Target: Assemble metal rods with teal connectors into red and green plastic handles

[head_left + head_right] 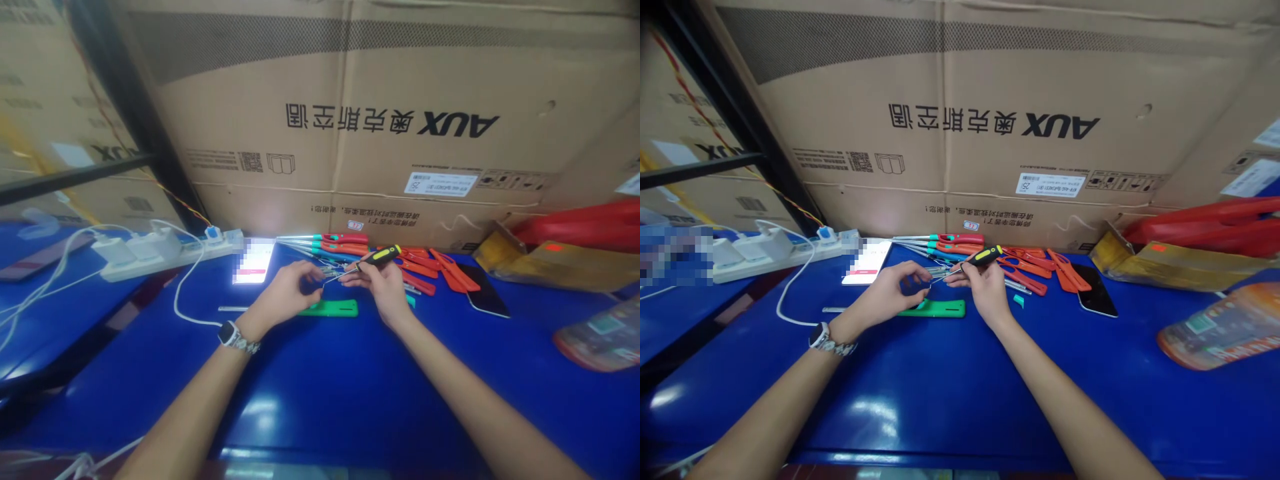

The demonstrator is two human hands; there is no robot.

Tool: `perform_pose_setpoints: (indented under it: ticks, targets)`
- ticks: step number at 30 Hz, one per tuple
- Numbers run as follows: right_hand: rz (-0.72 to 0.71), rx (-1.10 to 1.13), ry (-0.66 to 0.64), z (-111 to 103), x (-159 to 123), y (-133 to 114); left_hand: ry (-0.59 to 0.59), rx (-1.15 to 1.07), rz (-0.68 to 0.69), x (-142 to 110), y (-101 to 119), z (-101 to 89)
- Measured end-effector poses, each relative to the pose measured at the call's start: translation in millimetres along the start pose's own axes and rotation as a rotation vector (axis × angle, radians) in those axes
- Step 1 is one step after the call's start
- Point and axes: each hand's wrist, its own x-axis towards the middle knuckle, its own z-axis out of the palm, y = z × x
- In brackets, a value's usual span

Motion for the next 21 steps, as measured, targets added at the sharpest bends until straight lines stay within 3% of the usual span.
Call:
perform_pose_setpoints:
  ticks: [10,21]
  targets:
    - [-0.008,-0.013,-0.012,1.4,-0.5,-1.5,-0.011,-0.013,-0.052,1.6,5.7,5.1]
    - [-0.164,-0.132,-0.010,7.7,-8.9,-2.2,-0.022,0.115,-0.044,1.2,17.4,5.7]
